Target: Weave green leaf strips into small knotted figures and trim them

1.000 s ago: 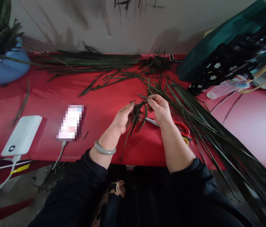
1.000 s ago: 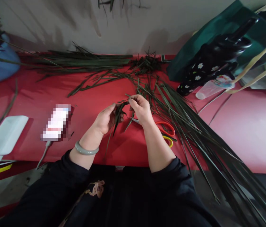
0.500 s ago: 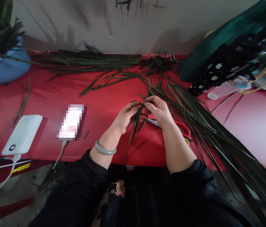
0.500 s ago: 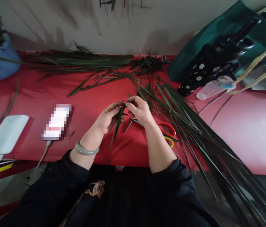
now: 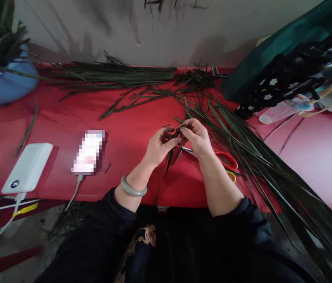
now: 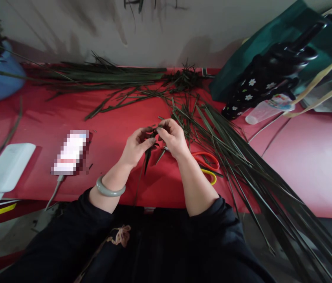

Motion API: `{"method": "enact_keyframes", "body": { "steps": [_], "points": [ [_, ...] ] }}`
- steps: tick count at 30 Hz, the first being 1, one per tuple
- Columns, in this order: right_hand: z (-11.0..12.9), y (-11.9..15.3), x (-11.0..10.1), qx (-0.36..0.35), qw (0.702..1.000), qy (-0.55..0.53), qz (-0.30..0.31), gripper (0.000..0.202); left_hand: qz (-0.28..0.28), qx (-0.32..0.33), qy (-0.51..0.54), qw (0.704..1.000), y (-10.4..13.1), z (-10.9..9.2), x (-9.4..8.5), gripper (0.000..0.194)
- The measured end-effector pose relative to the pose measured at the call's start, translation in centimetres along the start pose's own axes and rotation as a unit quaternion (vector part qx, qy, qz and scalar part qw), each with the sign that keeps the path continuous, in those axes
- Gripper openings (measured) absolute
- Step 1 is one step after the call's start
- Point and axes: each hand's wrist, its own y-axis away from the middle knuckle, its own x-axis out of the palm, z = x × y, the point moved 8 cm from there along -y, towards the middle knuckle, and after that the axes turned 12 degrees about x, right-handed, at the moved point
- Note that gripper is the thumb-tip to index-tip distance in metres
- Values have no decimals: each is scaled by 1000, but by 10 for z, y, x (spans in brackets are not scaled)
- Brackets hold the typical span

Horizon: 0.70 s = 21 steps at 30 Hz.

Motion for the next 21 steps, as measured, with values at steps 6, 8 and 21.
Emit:
{"method": "enact_keyframes", "body": {
  "steps": [6,8,21],
  "points": [
    [1,2,5,-23,994,102,22,19,2,105,-219,970,1,-21,-2,10],
    [5,4,3,-41,986,161,-3,16,0,112,-242,964,1,-23,-2,9],
    [13,9,-3,-88,976,185,-67,21,-111,-17,-17,994,-6,7,-24,20]
  ]
}}
